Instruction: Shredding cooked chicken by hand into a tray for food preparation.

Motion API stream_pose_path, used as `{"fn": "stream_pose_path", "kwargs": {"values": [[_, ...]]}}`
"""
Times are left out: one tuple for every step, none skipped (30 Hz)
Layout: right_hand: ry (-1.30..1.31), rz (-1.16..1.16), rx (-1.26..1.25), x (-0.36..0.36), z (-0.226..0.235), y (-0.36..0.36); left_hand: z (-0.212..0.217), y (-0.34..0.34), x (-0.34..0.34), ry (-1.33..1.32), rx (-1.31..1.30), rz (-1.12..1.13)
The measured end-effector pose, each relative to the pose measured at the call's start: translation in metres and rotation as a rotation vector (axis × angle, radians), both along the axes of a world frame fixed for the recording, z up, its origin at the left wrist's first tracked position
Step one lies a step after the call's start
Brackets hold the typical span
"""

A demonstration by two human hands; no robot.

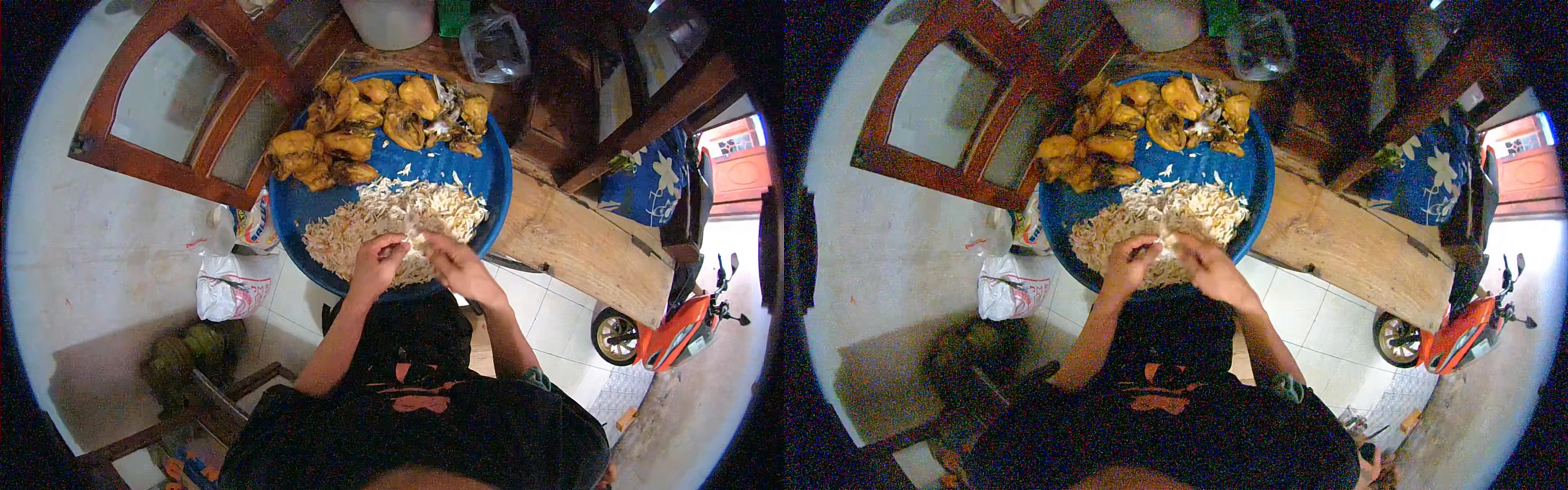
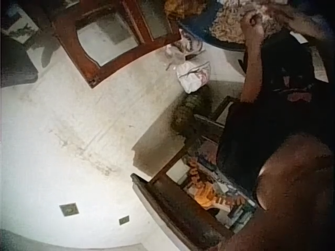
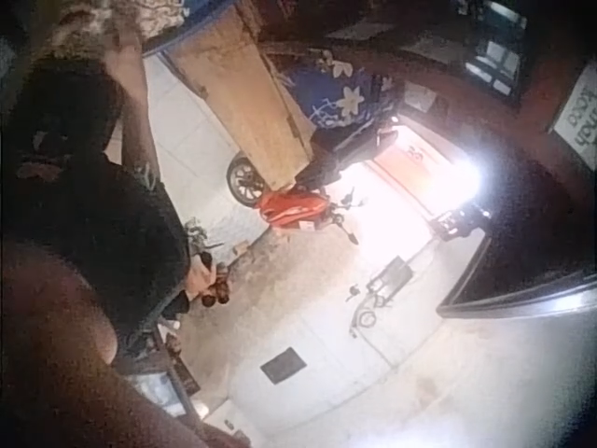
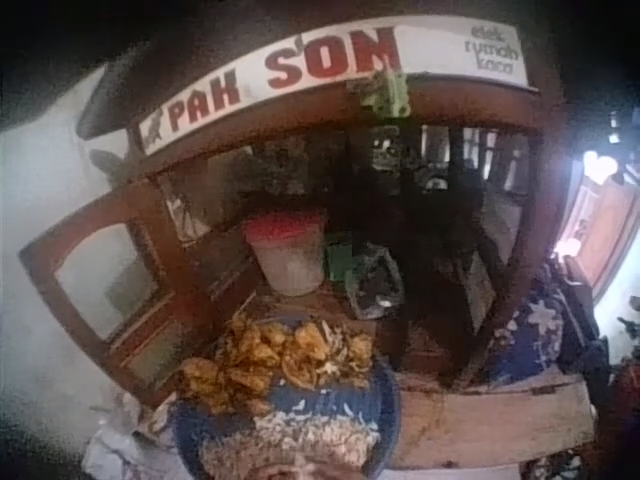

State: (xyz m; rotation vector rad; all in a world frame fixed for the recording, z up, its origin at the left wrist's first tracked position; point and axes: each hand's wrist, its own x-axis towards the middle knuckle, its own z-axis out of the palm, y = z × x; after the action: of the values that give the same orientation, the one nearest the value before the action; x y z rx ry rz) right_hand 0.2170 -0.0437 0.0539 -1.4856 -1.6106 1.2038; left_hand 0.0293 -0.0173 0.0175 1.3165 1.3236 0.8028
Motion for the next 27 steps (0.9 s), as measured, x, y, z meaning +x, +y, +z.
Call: {"fn": "stream_pose_path", "kwargs": {"values": [[0.059, 0.081, -0.088, -0.004, 0.012, -0.001, 0.004, 0.001, 0.005, -0.004, -0.001, -0.006], [0.028, 0.036, -0.044, -0.006, 0.004, -0.004, 0.007, 0.002, 0.009, -0.064, -0.040, 0.008], [0.025, 0.031, -0.045, -0.004, 0.000, -0.003, 0.009, 0.004, 0.012, -0.124, -0.080, 0.023], [-0.054, -0.024, -0.004, -0.001, -0.002, -0.002, 0.006, 0.003, 0.012, -0.124, -0.080, 0.021], [-0.132, -0.078, 0.036, 0.002, -0.006, -0.002, 0.000, 0.003, 0.012, -0.174, -0.114, 0.056], [-0.091, -0.061, 0.142, 0.007, -0.013, -0.005, -0.003, 0.003, 0.012, -0.223, -0.149, 0.092], [-0.089, -0.063, 0.140, 0.006, -0.010, -0.006, -0.004, 0.003, 0.013, -0.221, -0.150, 0.091], [-0.067, -0.006, 0.055, 0.003, -0.006, -0.009, -0.004, 0.004, 0.015, -0.227, -0.132, 0.090], [-0.045, 0.052, -0.030, -0.001, -0.003, -0.011, -0.005, 0.004, 0.015, -0.234, -0.113, 0.089], [-0.045, 0.015, 0.052, -0.006, -0.005, -0.013, -0.008, 0.004, 0.016, -0.235, -0.114, 0.086], [-0.046, 0.012, 0.051, -0.006, -0.005, -0.011, -0.013, 0.004, 0.016, -0.216, -0.094, 0.072], [-0.086, 0.009, 0.033, -0.005, -0.004, -0.007, -0.016, 0.004, 0.016, -0.197, -0.073, 0.058], [-0.125, 0.009, 0.017, -0.005, -0.003, -0.004, -0.016, 0.005, 0.016, -0.196, -0.072, 0.058], [-0.124, 0.010, 0.018, -0.004, -0.002, -0.003, -0.014, 0.004, 0.017, -0.222, -0.136, 0.090], [-0.143, -0.005, 0.028, -0.002, -0.001, -0.003, -0.014, 0.004, 0.017, -0.247, -0.199, 0.123], [-0.161, -0.020, 0.039, -0.001, 0.000, -0.003, -0.014, 0.004, 0.017, -0.246, -0.198, 0.123], [-0.159, -0.020, 0.039, -0.003, -0.002, -0.005, -0.014, 0.004, 0.017, -0.190, -0.193, 0.106], [-0.168, 0.020, 0.127, -0.005, -0.006, -0.007, -0.014, 0.004, 0.017, -0.135, -0.188, 0.088], [-0.179, 0.059, 0.212, -0.008, -0.006, -0.009, -0.013, 0.003, 0.018, -0.135, -0.190, 0.087], [-0.182, 0.027, 0.121, -0.010, -0.003, -0.010, -0.010, 0.003, 0.020, -0.136, -0.174, 0.093], [-0.183, 0.026, 0.119, -0.009, -0.001, -0.009, -0.008, 0.002, 0.021, -0.137, -0.158, 0.100], [-0.195, -0.026, 0.069, -0.007, 0.001, -0.003, -0.008, 0.002, 0.022, -0.137, -0.155, 0.101], [-0.207, -0.078, 0.018, -0.006, 0.002, 0.001, -0.009, 0.001, 0.023, -0.182, -0.172, 0.135], [-0.190, -0.116, -0.041, -0.005, -0.002, 0.000, -0.009, 0.001, 0.024, -0.226, -0.189, 0.169], [-0.188, -0.115, -0.041, -0.006, -0.006, -0.003, -0.008, 0.001, 0.024, -0.224, -0.189, 0.169], [-0.117, -0.074, 0.050, -0.008, -0.010, -0.005, -0.006, 0.002, 0.025, -0.249, -0.179, 0.124], [-0.046, -0.032, 0.141, -0.011, -0.014, -0.008, -0.005, 0.003, 0.025, -0.273, -0.168, 0.078]]}}
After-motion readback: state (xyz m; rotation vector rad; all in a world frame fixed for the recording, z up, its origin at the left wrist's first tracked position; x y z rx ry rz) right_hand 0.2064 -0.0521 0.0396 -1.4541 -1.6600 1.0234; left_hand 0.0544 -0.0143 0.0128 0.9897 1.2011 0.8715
